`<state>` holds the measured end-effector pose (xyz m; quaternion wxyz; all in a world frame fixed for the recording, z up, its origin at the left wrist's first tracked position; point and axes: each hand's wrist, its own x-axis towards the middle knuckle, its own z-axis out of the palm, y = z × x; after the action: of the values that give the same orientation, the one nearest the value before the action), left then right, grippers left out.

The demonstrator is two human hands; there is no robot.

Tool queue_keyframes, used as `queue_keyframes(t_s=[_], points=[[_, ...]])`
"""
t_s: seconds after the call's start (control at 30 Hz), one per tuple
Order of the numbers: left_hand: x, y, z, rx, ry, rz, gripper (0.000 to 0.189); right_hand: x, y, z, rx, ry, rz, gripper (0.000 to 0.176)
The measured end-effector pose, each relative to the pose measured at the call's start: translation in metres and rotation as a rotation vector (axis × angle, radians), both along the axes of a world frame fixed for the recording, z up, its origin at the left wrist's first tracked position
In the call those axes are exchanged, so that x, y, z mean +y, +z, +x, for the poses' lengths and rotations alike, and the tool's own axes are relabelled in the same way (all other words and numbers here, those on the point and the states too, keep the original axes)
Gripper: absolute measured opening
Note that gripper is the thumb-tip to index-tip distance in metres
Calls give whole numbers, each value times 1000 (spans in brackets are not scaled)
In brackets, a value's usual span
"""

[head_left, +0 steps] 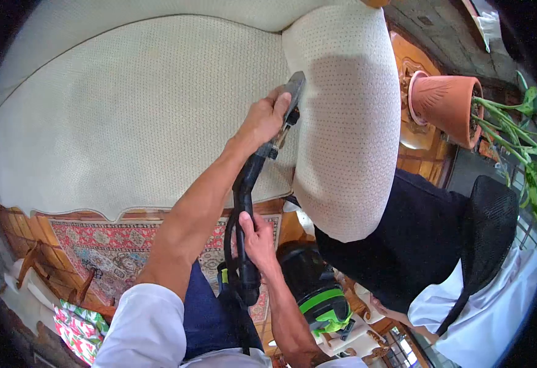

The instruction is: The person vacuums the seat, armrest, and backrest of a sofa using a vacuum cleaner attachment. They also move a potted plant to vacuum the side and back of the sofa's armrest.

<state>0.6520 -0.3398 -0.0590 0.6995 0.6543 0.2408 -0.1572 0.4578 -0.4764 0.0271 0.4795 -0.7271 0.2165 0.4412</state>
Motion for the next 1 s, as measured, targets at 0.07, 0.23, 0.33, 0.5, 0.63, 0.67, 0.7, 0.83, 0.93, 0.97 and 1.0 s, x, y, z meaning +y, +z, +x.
queue_keyframes(t_s=[0.07, 0.23, 0.33, 0.5, 0.63, 0.67, 0.7, 0.83, 0.93, 0.97, 1.0], points=[[-8, -13, -2, -88, 34, 153, 56, -9, -1, -2, 21, -62, 27, 48], [-9, 9, -11, -91, 23, 94, 59, -13, -2, -11, 19, -21, 14, 49], [-19, 5, -21, -99, 29, 123, 60, -20, -8, -29, -1, -24, 0, 49], [-29, 3, -39, -86, -5, 85, 62, -25, -8, -54, -50, -23, -44, 46], [-37, 2, -50, -106, -13, 91, 62, -24, 9, -58, 23, -103, -12, 43], [-40, 2, -53, -117, -4, 85, 62, -26, 11, -60, 66, -125, -10, 42], [-42, 4, -56, -113, -4, 83, 62, -28, 12, -63, 70, -126, -12, 42], [-48, 9, -71, -125, 1, 77, 62, -31, 17, -77, 60, -132, 10, 41], [-52, 10, -81, -131, -6, 72, 62, -34, 18, -88, 65, -142, -3, 41], [-54, 10, -83, -132, -10, 74, 62, -36, 17, -92, 63, -145, -7, 41], [-55, 12, -85, -131, -11, 72, 62, -38, 17, -95, 63, -147, -9, 41]])
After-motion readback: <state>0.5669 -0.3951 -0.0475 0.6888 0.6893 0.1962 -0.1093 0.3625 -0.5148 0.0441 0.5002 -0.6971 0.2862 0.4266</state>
